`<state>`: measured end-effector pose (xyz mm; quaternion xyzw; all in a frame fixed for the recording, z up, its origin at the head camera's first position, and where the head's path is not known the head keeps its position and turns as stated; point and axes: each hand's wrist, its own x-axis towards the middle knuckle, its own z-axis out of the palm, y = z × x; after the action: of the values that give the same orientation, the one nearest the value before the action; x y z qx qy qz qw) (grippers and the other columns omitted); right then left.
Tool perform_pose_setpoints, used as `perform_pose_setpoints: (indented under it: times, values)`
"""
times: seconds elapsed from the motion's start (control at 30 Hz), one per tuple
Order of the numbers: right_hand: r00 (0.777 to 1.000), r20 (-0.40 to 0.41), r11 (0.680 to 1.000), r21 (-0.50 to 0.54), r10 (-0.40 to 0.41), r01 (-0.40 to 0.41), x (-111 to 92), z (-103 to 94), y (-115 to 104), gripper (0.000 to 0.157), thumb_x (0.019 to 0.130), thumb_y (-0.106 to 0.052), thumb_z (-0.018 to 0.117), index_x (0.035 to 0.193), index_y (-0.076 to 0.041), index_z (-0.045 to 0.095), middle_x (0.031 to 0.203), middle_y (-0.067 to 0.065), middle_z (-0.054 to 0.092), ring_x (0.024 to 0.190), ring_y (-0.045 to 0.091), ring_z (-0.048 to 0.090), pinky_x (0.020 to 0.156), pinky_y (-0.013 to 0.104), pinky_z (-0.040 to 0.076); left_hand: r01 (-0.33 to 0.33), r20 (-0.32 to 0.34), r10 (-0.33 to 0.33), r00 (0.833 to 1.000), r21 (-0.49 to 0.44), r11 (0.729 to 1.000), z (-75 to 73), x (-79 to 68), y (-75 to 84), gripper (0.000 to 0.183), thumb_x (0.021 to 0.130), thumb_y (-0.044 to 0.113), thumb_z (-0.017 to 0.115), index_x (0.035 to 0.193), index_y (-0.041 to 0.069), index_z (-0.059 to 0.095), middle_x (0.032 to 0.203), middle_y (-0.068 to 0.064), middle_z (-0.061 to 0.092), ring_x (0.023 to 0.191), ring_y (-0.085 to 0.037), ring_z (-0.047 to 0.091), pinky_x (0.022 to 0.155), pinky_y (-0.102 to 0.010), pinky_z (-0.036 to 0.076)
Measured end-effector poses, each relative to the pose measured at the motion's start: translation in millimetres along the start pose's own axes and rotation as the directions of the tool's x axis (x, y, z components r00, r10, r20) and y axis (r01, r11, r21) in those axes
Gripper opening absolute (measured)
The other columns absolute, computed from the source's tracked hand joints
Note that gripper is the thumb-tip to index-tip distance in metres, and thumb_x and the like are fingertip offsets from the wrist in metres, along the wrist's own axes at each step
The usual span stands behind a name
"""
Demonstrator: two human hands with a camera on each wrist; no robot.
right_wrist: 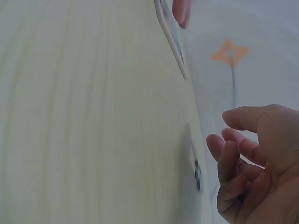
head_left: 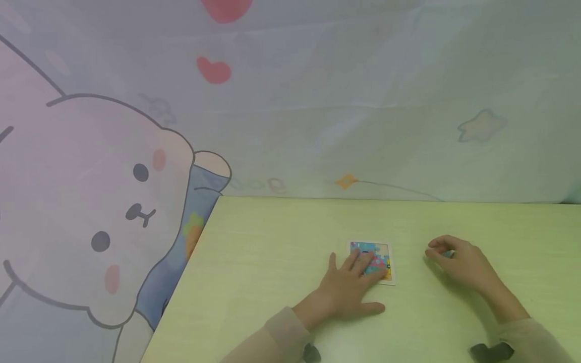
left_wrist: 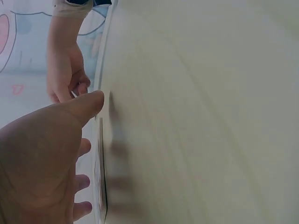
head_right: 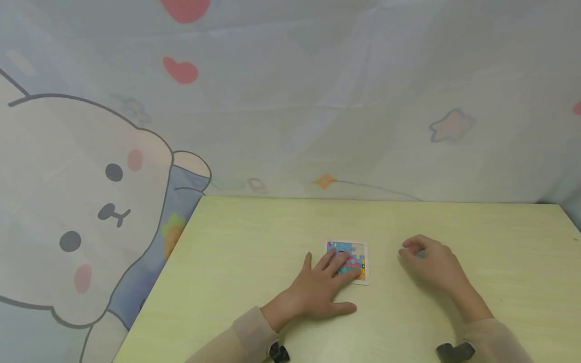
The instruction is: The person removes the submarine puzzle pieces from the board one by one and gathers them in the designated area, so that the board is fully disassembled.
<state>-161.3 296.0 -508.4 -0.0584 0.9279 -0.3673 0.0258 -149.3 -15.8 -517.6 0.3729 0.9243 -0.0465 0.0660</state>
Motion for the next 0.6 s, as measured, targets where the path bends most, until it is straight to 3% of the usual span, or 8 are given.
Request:
perform_pose_setpoints:
  times: [0.27, 0.43, 0.6]
  values:
    - [0.995, 0.082, 0.998, 0.036, -0.058, 0.055, 11.3, 29.4, -27.1, 0.035, 0.100, -0.039, 0.070, 0.121, -0.010, 0.068, 0.102, 0.000, 0.069, 0.071, 0.014, 0.060, 0.063, 0.031, 0.048, -0.009, 0.008, 0.009, 1.000, 0.020, 1.000, -0.6, -4.4, 4.1, 0.079, 0.095, 0.084, 0.025, 0.165, 0.047, 0.014, 0.175, 0.002, 0.000, 0.159, -0.029, 0.006, 0.111, -0.073, 0.027]
    - [0.988, 0.113, 0.993, 0.067, -0.108, 0.101, 16.6, 43.8, -38.1, 0.034, 0.100, -0.034, 0.072, 0.123, -0.010, 0.069, 0.099, -0.003, 0.067, 0.069, 0.013, 0.056, 0.060, 0.031, 0.046, -0.014, 0.005, 0.014, 1.000, 0.015, 1.000, 1.8, -5.4, 4.2, 0.079, 0.096, 0.083, 0.024, 0.165, 0.047, 0.012, 0.175, 0.001, -0.003, 0.159, -0.031, 0.007, 0.111, -0.072, 0.029]
    - [0.984, 0.142, 0.993, 0.065, -0.107, 0.098, 20.2, 51.7, -44.3, 0.033, 0.098, -0.033, 0.074, 0.122, -0.012, 0.069, 0.097, -0.002, 0.063, 0.068, 0.013, 0.049, 0.060, 0.031, 0.042, -0.025, 0.007, 0.025, 1.000, 0.014, 1.000, 2.0, -6.1, 3.5, 0.079, 0.097, 0.082, 0.024, 0.166, 0.045, 0.011, 0.175, 0.000, -0.004, 0.159, -0.031, 0.006, 0.110, -0.073, 0.030]
